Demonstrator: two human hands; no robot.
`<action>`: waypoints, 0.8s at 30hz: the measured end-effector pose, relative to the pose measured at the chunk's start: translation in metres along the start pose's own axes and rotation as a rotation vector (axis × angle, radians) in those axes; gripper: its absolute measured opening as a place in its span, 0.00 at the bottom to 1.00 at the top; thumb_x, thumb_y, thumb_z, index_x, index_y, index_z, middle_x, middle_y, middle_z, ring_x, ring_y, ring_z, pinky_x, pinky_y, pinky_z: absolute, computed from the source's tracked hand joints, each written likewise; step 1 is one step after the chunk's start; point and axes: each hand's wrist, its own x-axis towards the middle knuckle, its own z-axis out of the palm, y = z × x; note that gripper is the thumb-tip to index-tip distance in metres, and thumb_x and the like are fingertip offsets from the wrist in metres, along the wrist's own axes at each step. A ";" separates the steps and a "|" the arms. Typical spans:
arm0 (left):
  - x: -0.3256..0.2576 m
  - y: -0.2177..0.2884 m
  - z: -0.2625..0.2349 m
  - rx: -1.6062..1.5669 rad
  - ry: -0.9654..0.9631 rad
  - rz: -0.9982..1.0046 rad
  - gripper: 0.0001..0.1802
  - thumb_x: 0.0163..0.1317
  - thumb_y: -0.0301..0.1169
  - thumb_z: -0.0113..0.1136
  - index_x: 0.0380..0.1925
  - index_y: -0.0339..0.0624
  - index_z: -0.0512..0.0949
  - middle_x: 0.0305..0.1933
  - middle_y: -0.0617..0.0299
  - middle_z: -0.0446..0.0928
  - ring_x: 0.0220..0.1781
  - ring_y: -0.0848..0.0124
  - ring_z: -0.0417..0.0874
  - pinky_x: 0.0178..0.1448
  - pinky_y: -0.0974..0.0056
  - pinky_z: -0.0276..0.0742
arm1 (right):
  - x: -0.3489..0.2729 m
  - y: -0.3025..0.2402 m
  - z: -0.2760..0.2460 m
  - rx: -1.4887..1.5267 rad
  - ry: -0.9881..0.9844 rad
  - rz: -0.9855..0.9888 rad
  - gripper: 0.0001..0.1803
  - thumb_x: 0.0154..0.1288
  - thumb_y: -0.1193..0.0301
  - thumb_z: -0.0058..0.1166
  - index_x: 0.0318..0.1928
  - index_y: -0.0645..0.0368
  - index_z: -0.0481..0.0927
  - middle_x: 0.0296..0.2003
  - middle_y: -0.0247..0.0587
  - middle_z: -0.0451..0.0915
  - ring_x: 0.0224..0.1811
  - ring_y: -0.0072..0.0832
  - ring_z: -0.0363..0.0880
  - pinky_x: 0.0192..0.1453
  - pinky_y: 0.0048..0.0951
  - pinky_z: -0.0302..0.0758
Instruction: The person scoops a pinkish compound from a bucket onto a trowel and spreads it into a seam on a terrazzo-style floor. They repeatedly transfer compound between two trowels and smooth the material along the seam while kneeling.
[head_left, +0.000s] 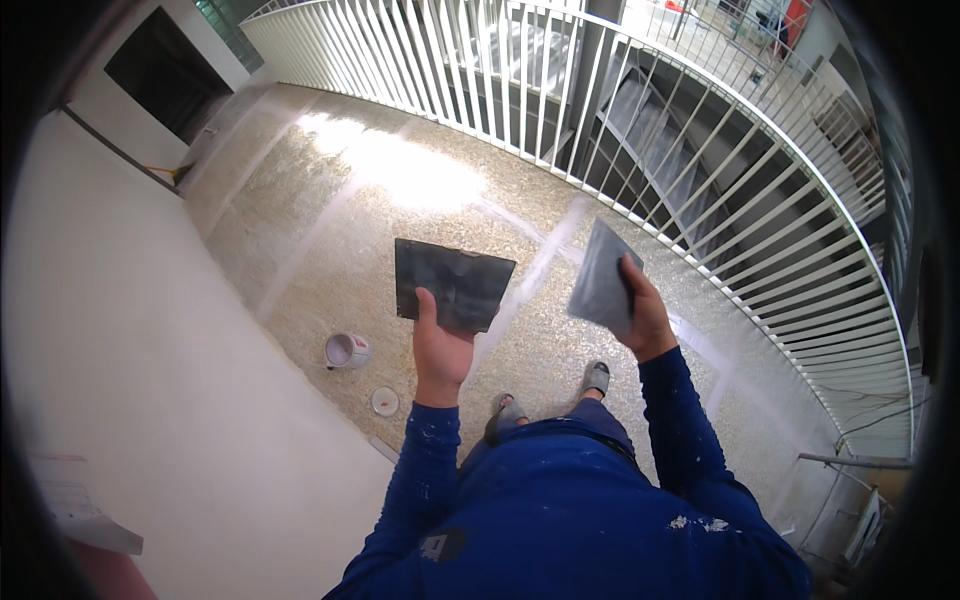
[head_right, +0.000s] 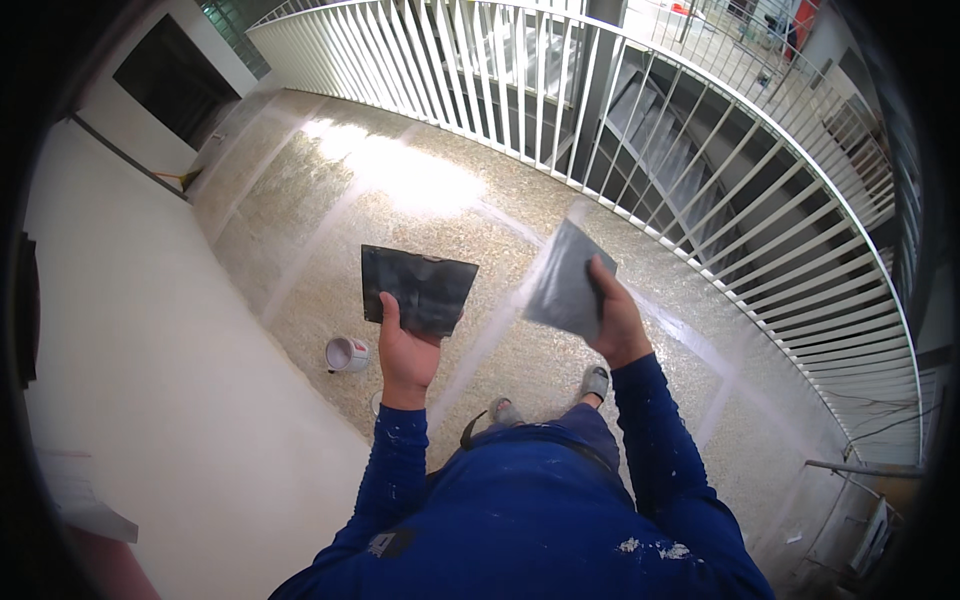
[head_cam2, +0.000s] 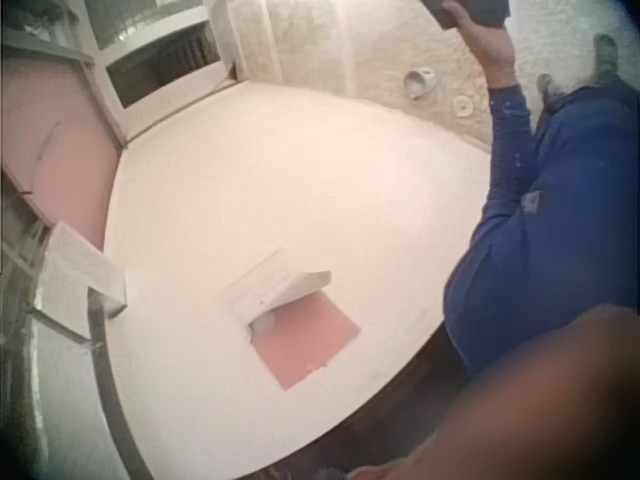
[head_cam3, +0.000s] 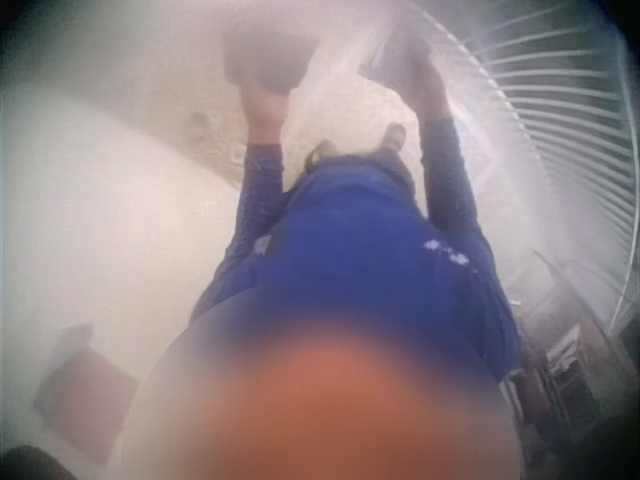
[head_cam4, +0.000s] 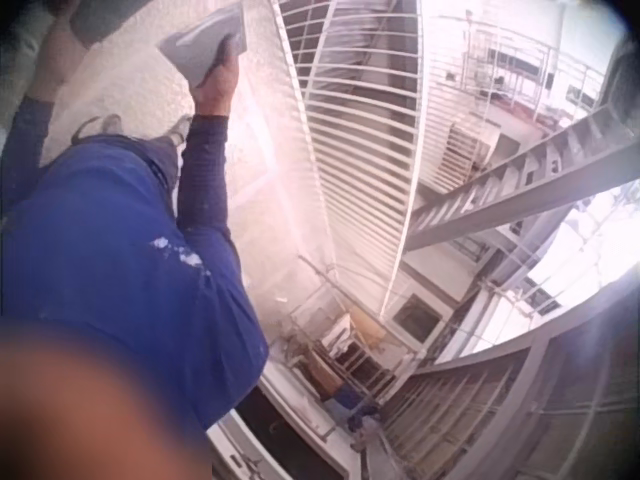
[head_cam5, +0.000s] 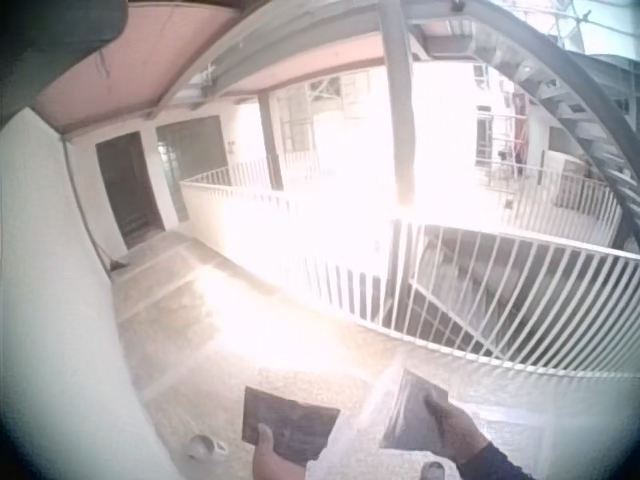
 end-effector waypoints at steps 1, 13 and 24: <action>-0.002 -0.003 0.004 -0.020 -0.015 0.002 0.33 0.75 0.54 0.44 0.65 0.38 0.66 0.63 0.54 0.76 0.64 0.57 0.77 0.68 0.50 0.73 | -0.006 0.008 0.010 -0.038 0.066 0.038 0.23 0.75 0.57 0.52 0.60 0.59 0.74 0.52 0.41 0.81 0.53 0.35 0.82 0.61 0.41 0.78; -0.023 -0.027 0.033 0.128 -0.146 0.113 0.24 0.78 0.39 0.48 0.68 0.44 0.61 0.65 0.58 0.70 0.65 0.63 0.75 0.68 0.55 0.73 | -0.035 0.051 0.059 -0.184 0.134 -0.237 0.16 0.72 0.71 0.56 0.55 0.66 0.77 0.48 0.40 0.83 0.48 0.27 0.83 0.53 0.30 0.79; -0.044 -0.024 0.026 0.433 -0.086 0.041 0.18 0.78 0.36 0.48 0.61 0.40 0.70 0.54 0.62 0.77 0.50 0.75 0.78 0.52 0.68 0.76 | -0.041 0.045 0.077 -0.458 0.121 -0.401 0.13 0.70 0.71 0.56 0.50 0.68 0.80 0.42 0.39 0.85 0.42 0.23 0.83 0.47 0.27 0.80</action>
